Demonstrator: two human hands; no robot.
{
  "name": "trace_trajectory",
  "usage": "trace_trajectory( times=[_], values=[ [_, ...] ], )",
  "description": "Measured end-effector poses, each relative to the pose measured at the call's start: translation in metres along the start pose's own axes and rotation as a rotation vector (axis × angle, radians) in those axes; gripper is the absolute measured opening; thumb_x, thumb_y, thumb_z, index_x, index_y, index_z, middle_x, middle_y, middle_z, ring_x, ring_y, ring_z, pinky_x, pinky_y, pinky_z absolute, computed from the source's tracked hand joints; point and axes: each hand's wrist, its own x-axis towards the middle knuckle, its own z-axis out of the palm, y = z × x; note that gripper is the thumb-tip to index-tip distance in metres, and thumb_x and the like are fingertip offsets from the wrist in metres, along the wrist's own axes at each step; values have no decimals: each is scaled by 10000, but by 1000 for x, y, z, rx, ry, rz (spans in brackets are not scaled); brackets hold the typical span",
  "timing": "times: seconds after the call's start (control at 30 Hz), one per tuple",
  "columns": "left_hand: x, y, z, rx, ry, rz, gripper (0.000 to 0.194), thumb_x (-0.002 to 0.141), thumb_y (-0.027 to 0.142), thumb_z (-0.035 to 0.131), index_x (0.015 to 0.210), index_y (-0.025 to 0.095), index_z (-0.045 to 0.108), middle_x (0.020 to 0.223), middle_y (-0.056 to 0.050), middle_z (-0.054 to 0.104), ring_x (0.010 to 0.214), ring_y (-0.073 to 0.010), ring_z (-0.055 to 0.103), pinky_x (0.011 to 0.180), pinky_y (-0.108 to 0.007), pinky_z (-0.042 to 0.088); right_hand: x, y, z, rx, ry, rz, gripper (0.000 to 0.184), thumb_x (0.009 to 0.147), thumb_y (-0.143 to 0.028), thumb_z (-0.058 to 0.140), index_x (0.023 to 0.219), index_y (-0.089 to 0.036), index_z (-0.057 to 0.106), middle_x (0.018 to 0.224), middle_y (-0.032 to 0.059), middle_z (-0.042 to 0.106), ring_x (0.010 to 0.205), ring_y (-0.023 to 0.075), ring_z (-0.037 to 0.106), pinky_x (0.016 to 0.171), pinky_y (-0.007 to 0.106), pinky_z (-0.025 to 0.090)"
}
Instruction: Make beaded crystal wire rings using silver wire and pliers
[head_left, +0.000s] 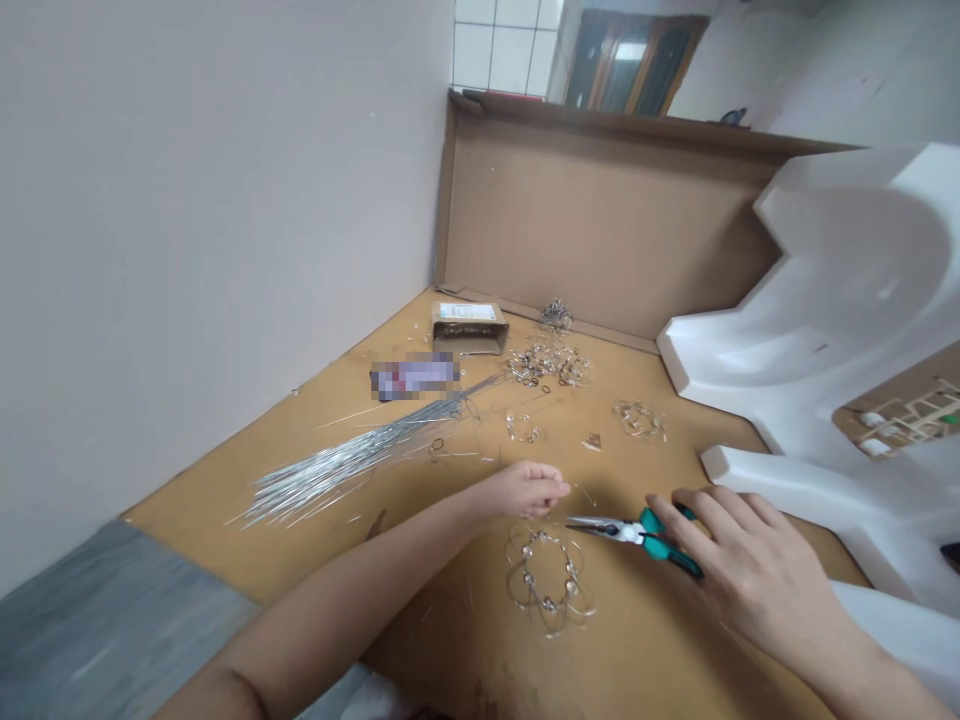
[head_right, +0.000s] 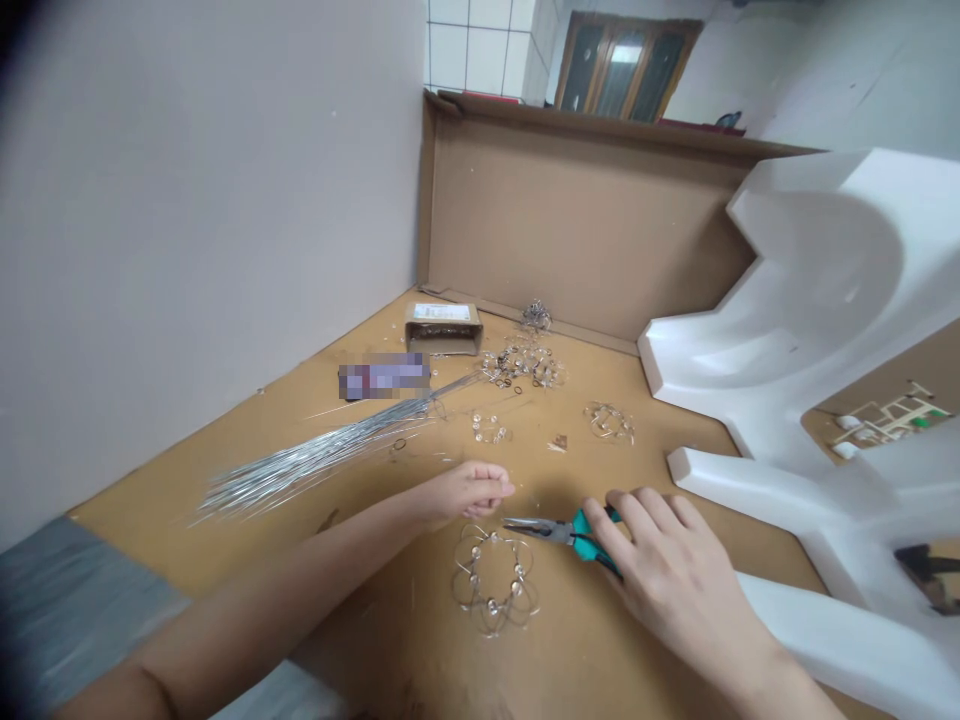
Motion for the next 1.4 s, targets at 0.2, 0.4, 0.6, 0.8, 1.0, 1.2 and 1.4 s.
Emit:
trace_trajectory(
  times=[0.2, 0.4, 0.6, 0.8, 1.0, 1.2, 1.4],
  values=[
    [2, -4, -3, -54, -55, -1, 344, 685, 422, 585, 560, 160, 401, 392, 100, 282, 350, -25, 217, 387, -191, 129, 3, 0, -1, -4, 18, -28, 281, 815, -121, 352, 986, -170, 568, 816, 91, 589, 722, 208, 483, 638, 330, 325],
    [2, -5, -4, -36, -54, -3, 345, 694, 427, 570, 562, 165, 389, 404, 100, 274, 356, -30, 212, 391, -196, 125, 5, 0, -2, 29, 50, -36, 283, 823, -114, 338, 969, -172, 574, 806, 91, 597, 733, 204, 495, 654, 325, 330],
    [-1, -5, -1, 312, 28, 163, 330, 791, 413, 441, 589, 161, 373, 516, 64, 336, 466, -51, 286, 464, -195, 232, 5, -1, 4, 168, -46, 33, 205, 778, -161, 427, 904, -210, 581, 718, 42, 581, 657, 173, 513, 614, 290, 343],
    [-9, 0, 2, 934, -28, 518, 277, 834, 261, 386, 584, 158, 327, 631, 32, 365, 593, -75, 344, 570, -209, 267, 0, -7, 14, 422, -424, 258, 268, 629, -152, 504, 852, -274, 589, 758, 7, 612, 622, 176, 586, 522, 254, 358],
    [-4, -4, -4, 962, 45, 458, 272, 846, 267, 383, 599, 154, 363, 631, 32, 385, 610, -78, 364, 574, -206, 275, -1, -13, 14, 678, -468, 447, 373, 630, -149, 456, 971, -276, 541, 892, -1, 618, 749, 171, 591, 651, 259, 419],
    [-4, -2, -4, 497, -25, 276, 339, 836, 420, 396, 645, 142, 431, 573, 50, 369, 530, -58, 330, 512, -183, 281, -20, -5, 30, 611, -392, 582, 238, 733, -285, 441, 943, -264, 552, 741, -7, 637, 569, 162, 591, 502, 243, 400],
    [-4, -4, -5, 165, -96, 194, 364, 785, 483, 461, 669, 139, 459, 565, 42, 413, 491, -53, 365, 482, -180, 299, -39, -4, 44, 354, -218, 442, 195, 749, -310, 464, 906, -279, 575, 672, -2, 623, 495, 162, 576, 413, 234, 330]
  ],
)
